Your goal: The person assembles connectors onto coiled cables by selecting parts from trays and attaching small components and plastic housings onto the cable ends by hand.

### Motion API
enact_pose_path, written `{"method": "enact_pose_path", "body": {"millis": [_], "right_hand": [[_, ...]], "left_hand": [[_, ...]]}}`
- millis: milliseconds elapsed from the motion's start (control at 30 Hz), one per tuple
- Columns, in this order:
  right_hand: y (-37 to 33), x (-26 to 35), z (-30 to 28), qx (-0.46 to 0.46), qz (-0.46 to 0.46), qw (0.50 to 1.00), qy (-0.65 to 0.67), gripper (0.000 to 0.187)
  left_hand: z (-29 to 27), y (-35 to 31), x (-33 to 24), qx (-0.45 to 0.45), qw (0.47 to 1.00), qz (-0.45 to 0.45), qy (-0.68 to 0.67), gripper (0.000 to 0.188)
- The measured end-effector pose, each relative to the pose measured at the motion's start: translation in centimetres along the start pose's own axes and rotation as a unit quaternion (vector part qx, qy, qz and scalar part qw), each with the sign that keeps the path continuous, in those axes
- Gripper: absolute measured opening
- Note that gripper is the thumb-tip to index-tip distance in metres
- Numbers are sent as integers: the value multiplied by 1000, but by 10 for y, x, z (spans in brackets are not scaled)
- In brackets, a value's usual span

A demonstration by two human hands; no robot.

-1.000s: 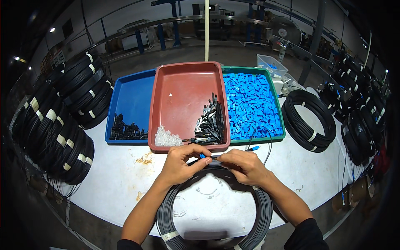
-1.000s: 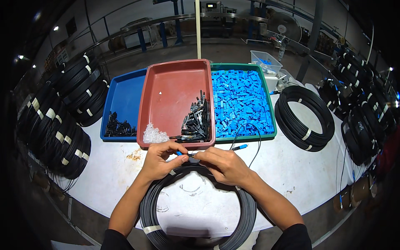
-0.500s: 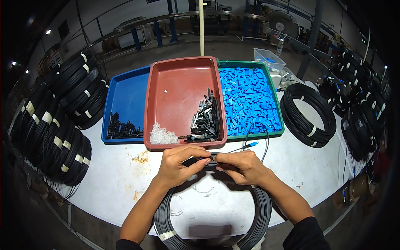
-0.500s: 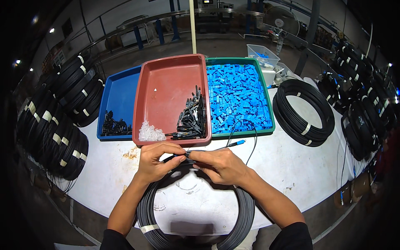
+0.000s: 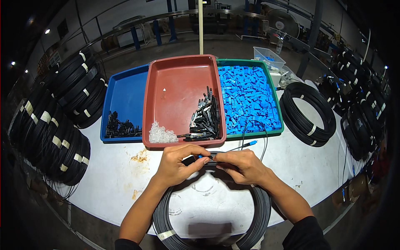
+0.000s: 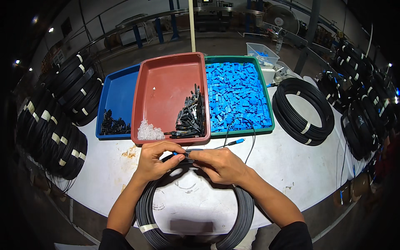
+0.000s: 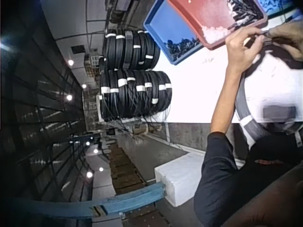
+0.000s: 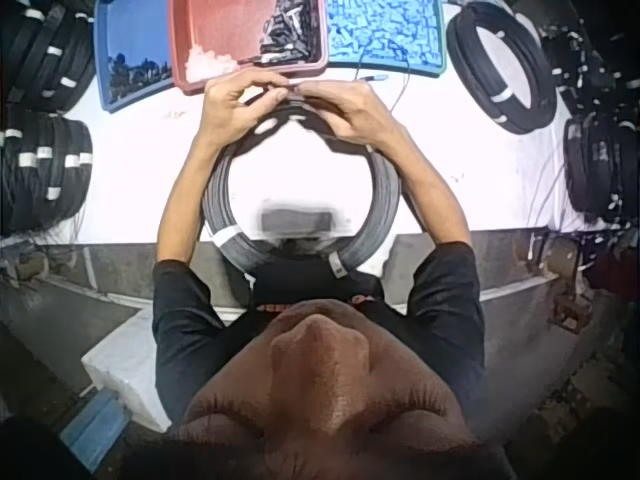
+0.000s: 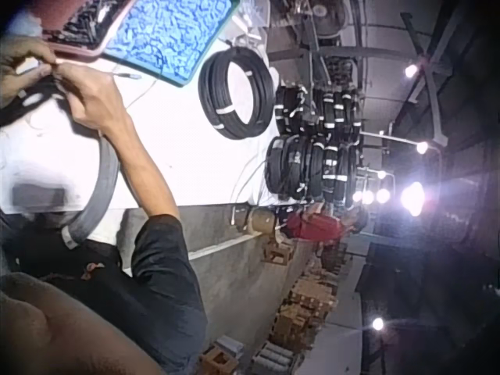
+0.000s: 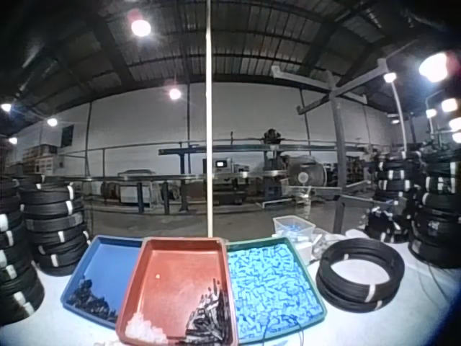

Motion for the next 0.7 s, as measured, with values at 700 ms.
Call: {"method": "enact_pose_path", "body": {"millis": [700], "right_hand": [[-4, 2, -25, -128, -9, 987, -95, 14]], "left_hand": [[-3, -10, 42, -41, 963, -115, -239, 30]]}}
Point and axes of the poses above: each hand's wrist, its own y-axis towards the middle knuckle, its own z-axis out of the palm, x = y × z, the point moved 10 cm from there along y, towards the middle knuckle, and after that the axes turned 15 degrees about y, right-handed, at the moved point
